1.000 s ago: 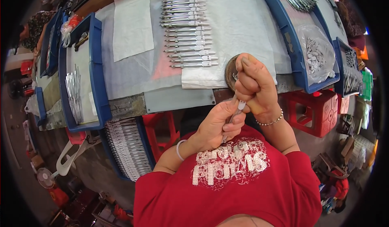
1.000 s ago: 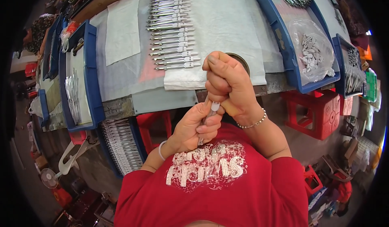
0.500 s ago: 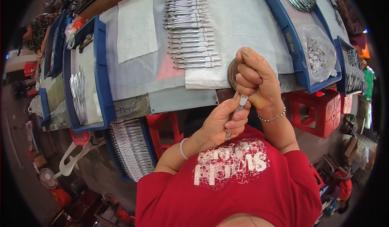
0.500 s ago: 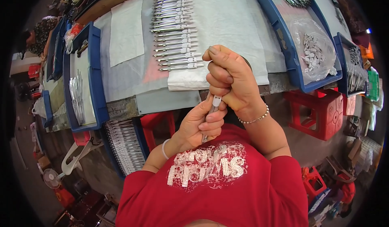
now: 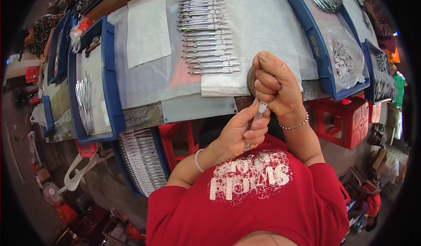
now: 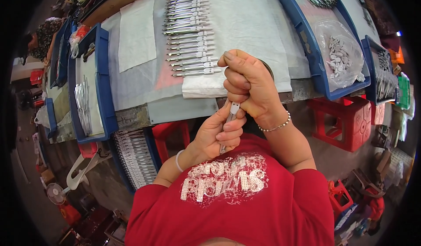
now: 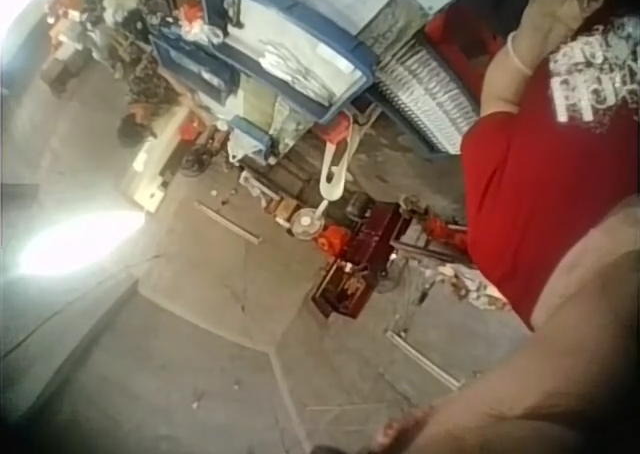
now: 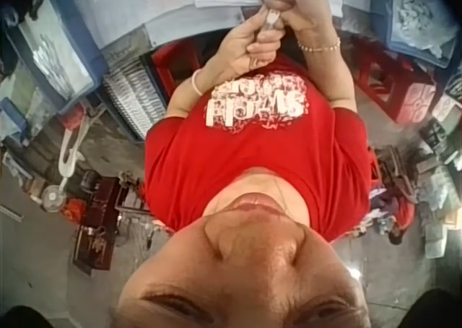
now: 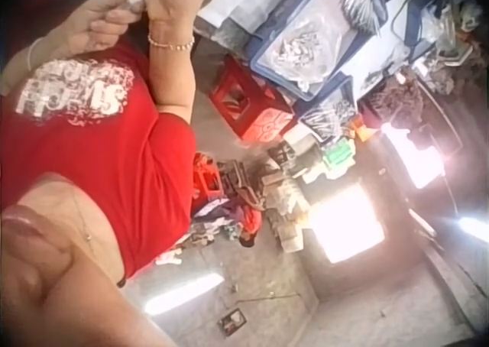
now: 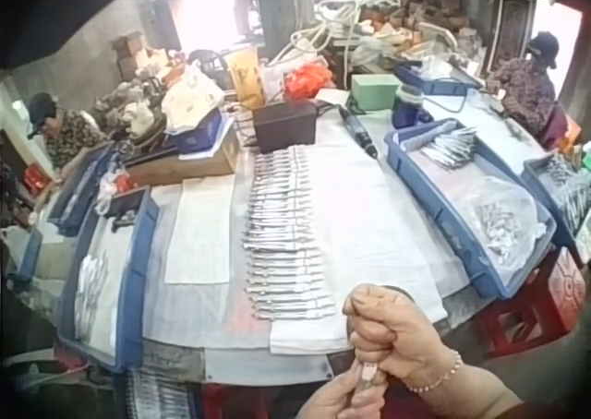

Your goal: Manually assembling small metal pins with plastic sleeves and washers.

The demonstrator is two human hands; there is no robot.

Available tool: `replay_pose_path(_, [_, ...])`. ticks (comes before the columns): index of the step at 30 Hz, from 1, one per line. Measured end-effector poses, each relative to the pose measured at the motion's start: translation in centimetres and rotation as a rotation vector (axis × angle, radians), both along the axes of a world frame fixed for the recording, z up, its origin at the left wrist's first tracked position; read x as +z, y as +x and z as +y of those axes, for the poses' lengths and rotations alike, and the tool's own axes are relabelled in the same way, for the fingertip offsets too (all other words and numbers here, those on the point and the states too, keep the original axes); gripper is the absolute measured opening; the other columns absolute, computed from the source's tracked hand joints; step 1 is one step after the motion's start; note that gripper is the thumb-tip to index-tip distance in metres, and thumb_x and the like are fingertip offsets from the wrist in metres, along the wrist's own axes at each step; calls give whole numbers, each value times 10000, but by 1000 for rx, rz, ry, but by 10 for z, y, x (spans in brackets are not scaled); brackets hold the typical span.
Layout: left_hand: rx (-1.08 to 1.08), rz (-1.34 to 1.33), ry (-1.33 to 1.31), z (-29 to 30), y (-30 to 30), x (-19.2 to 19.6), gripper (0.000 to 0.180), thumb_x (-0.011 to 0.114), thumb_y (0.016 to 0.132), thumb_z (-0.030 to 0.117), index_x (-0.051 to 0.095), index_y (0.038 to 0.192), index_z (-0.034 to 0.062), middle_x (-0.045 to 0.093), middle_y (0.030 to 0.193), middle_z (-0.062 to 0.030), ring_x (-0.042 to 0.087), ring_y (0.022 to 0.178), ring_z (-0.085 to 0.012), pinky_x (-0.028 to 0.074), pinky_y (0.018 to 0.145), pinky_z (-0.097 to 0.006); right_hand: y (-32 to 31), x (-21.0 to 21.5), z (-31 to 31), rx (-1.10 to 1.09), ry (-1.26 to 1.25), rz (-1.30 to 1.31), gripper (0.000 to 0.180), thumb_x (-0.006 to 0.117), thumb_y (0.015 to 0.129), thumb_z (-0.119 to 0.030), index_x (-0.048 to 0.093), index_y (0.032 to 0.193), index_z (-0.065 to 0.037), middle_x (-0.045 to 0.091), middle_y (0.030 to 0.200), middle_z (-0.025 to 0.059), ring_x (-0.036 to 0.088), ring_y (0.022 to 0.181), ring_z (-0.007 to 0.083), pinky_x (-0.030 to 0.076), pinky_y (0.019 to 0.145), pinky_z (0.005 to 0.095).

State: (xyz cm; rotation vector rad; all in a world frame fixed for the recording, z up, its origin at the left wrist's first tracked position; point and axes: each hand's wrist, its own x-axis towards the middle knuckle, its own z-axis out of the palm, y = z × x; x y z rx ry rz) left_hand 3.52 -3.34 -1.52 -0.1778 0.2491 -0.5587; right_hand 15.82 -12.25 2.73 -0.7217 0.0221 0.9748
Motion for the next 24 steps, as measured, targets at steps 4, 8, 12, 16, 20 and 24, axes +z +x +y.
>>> replay_pose_path(4, [16, 9, 11, 2, 1, -1, 327, 380, 971, 371, 473, 970, 57, 407, 637, 37, 320, 422, -29, 247, 392, -173, 2, 0, 3, 6, -7, -1, 188, 485, 937, -218, 531, 885, -44, 257, 479, -75, 177, 404, 27, 139, 362, 191])
replay_pose_path(8, [28, 9, 61, 5, 1, -2, 326, 395, 966, 370, 493, 975, 60, 416, 642, 39, 314, 424, -23, 242, 391, -171, 5, -6, 3, 25, 53, -26, 170, 496, 929, -195, 539, 906, -32, 373, 539, -48, 292, 451, 29, 242, 401, 177])
replay_pose_path(12, [65, -12, 141, 11, -1, -3, 338, 391, 969, 364, 506, 977, 46, 412, 636, 43, 311, 423, -23, 249, 385, -173, 5, -10, -1, -239, -260, -494, 154, 528, 902, -116, 555, 1001, -2, 595, 855, 41, 534, 753, 68, 430, 688, 193])
replay_pose_path(16, [123, 12, 318, 26, -3, 2, 352, 400, 964, 380, 509, 960, 45, 397, 607, 51, 288, 409, -18, 243, 376, -175, 20, -9, -36, -245, -532, -798, 119, 553, 878, -73, 568, 961, 11, 607, 855, 39, 550, 766, 77, 441, 694, 209])
replay_pose_path(20, [166, -6, 436, 31, -4, 5, 354, 406, 961, 385, 509, 949, 47, 392, 600, 51, 278, 404, -20, 240, 370, -180, 26, -22, -61, 24, -916, -1240, 87, 569, 830, -29, 566, 905, 15, 594, 814, 70, 565, 726, 134, 436, 655, 262])
replay_pose_path(24, [176, -17, 469, 31, -2, 5, 350, 419, 957, 385, 516, 934, 49, 410, 601, 40, 294, 400, -22, 240, 356, -181, 22, -23, -63, 180, -963, -1445, 89, 557, 798, 1, 567, 887, -2, 541, 791, 139, 550, 747, 301, 437, 653, 322])
